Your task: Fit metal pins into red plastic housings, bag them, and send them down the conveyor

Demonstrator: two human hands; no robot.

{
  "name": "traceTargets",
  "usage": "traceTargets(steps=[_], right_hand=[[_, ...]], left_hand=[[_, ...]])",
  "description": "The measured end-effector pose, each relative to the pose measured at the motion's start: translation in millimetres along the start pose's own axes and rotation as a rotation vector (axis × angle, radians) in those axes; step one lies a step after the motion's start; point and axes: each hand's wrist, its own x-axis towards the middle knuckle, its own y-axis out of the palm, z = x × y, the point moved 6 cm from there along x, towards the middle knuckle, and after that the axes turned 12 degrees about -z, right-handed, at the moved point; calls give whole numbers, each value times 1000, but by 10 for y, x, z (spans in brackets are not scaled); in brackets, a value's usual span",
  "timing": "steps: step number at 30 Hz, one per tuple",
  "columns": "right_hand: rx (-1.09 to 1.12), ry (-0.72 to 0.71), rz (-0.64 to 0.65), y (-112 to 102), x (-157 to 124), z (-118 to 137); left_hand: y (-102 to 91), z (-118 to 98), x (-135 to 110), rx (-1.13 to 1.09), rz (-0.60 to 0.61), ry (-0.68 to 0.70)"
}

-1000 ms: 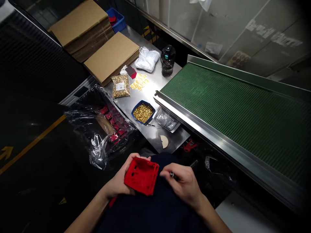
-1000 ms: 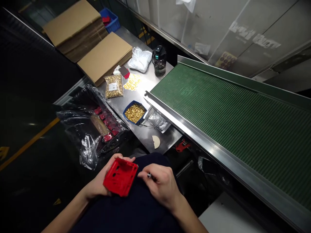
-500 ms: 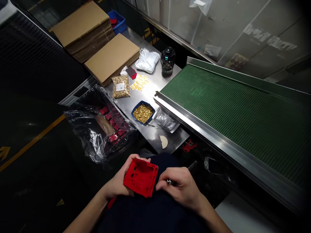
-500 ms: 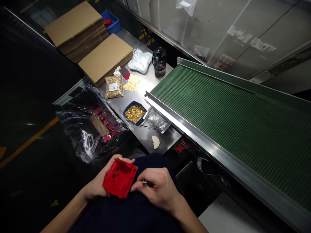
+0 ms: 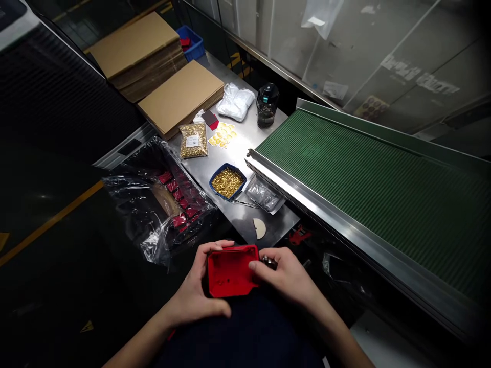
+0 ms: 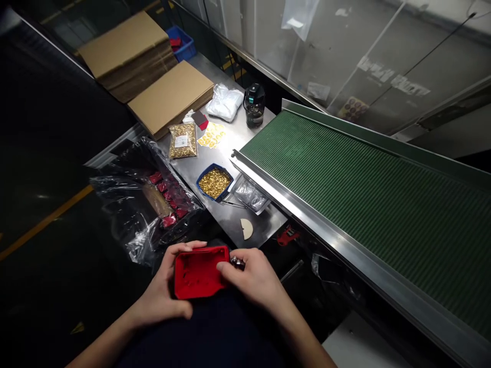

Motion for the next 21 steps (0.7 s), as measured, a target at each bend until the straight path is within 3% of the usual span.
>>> traceTargets(steps=[4,8,10,12,16,19,21], right_hand=[[12,-51,183,-157,201,177],[-88,-147,383,-169,306,432],[-120,-148,400,-133,301,494],[-127,-144,266,-162,281,489],[-102,-86,-175,-372,155,263],[-47,-55,-213,-346,52,101],[-54,-130,-185,-275,5,127]], left_hand=[[132,-77,115,-331,88,-144],[411,10,202,-441,370,-433],[492,38,199,-505,483,-531],[499,36,208,-561,518,-546],[433,40,232,-653,485,-582],[396,37,258,-697,437,-595],[398,24,263,-703,426,-586]])
